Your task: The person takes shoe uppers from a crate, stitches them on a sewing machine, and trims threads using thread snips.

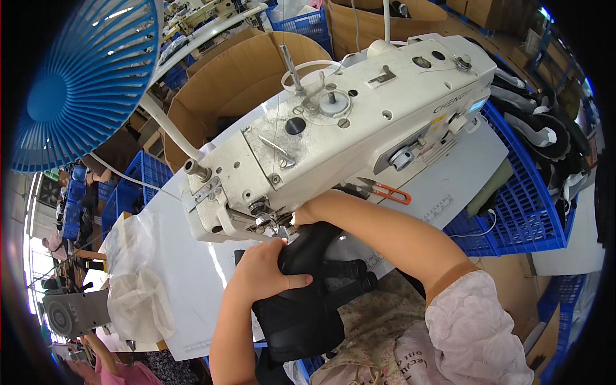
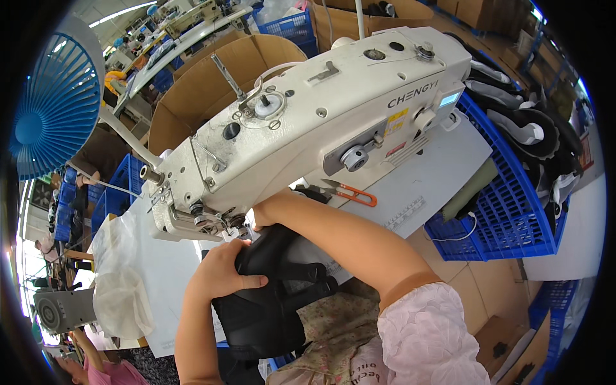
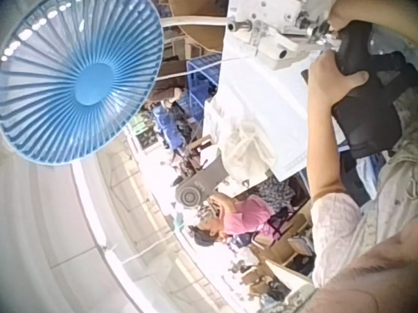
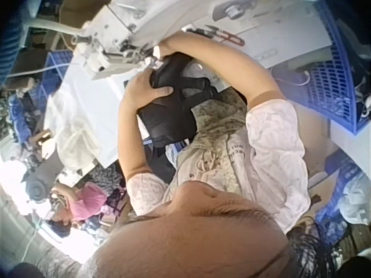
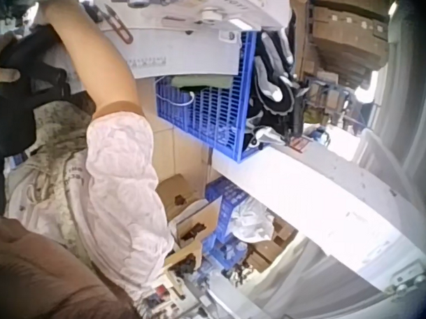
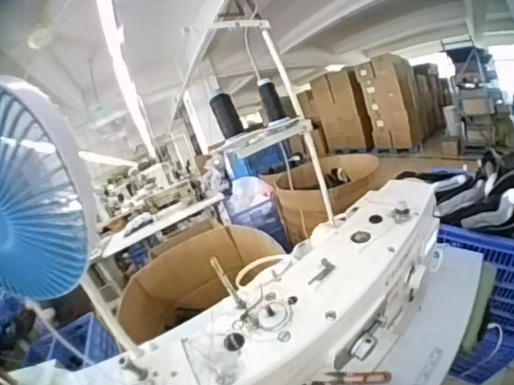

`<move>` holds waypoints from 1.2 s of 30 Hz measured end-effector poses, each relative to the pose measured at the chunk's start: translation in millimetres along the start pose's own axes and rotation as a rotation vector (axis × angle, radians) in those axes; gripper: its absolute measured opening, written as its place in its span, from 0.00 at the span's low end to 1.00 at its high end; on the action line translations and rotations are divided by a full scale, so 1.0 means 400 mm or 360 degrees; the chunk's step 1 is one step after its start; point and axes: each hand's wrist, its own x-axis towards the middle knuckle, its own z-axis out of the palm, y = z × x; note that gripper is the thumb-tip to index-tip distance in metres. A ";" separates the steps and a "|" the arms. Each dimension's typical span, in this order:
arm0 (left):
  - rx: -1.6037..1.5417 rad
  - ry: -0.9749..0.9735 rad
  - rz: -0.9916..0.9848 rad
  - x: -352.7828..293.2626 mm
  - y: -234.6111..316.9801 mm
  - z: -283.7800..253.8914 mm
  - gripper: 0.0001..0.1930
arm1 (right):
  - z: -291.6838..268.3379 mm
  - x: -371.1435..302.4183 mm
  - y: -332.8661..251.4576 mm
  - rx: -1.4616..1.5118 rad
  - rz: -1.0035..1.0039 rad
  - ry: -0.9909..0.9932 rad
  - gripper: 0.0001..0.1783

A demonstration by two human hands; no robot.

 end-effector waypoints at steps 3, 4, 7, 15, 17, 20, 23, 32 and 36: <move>0.0019 -0.0041 -0.0040 0.009 0.001 -0.002 0.42 | -0.001 0.002 0.006 -0.0010 -0.0038 -0.0014 0.43; 0.0014 -0.0063 -0.0069 0.011 -0.001 -0.001 0.43 | -0.004 0.000 0.008 -0.0025 -0.0052 -0.0005 0.43; -0.0016 0.0019 -0.0197 0.002 -0.005 -0.003 0.43 | -0.020 0.008 -0.007 -0.0041 -0.0112 -0.0009 0.41; -0.0021 -0.0018 -0.0213 0.022 0.009 -0.009 0.47 | -0.028 0.017 0.014 -0.0111 -0.0236 0.0079 0.33; -0.0018 -0.0012 -0.0218 0.023 0.007 -0.011 0.46 | -0.028 0.029 0.015 -0.0097 -0.0249 0.0085 0.33; -0.0071 0.0002 -0.0208 0.023 0.005 -0.013 0.46 | -0.033 0.043 0.011 -0.0078 -0.0264 0.0095 0.33; -0.0046 0.0107 -0.0147 0.024 -0.010 -0.005 0.44 | -0.039 0.048 0.009 -0.0064 -0.0270 0.0106 0.33; -0.0024 0.0161 -0.0053 0.029 -0.001 -0.010 0.47 | -0.040 0.050 0.019 -0.0032 -0.0288 0.0135 0.32; -0.0081 0.0111 -0.0056 0.031 0.003 -0.013 0.49 | -0.032 0.050 0.011 -0.0036 -0.0300 0.0159 0.32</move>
